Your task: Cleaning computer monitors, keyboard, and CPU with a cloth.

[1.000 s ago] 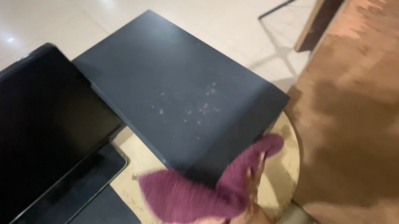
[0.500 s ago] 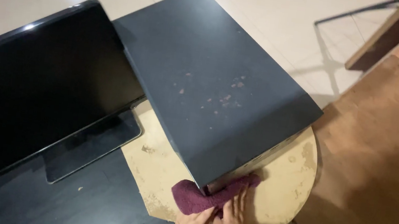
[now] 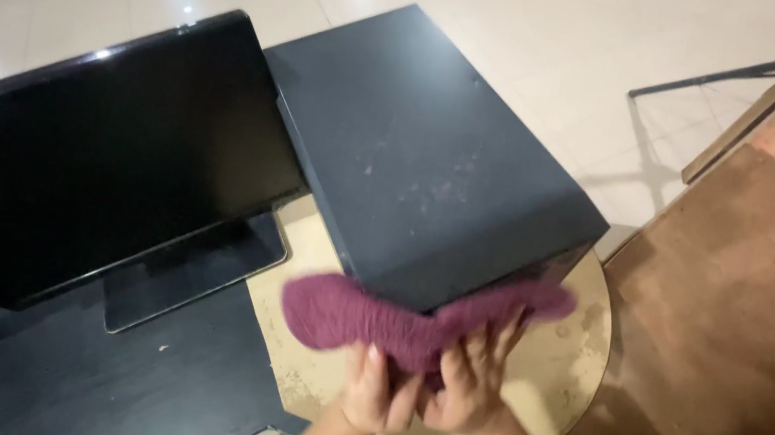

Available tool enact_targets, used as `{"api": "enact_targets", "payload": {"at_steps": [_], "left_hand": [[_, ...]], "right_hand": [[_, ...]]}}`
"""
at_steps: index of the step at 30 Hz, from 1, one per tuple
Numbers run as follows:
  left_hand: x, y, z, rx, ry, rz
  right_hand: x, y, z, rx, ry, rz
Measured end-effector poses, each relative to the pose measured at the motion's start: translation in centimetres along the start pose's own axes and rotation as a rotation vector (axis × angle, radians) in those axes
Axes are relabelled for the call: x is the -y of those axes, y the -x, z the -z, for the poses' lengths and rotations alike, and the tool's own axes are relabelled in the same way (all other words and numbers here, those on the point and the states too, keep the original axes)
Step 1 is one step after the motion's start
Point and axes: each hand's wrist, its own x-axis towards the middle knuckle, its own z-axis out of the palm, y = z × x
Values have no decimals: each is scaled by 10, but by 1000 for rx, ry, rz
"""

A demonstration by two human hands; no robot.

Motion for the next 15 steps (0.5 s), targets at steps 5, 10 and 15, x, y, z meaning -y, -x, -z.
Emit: {"api": "enact_targets", "payload": {"at_steps": [5, 10, 15], "left_hand": [[12, 180, -29, 225, 57, 183], [-14, 199, -22, 440, -85, 373], [-24, 131, 1, 395, -128, 268]], "right_hand": [[-13, 170, -47, 98, 30, -46], [-5, 234, -50, 490, 125, -189], [-20, 192, -39, 427, 165, -204]]}}
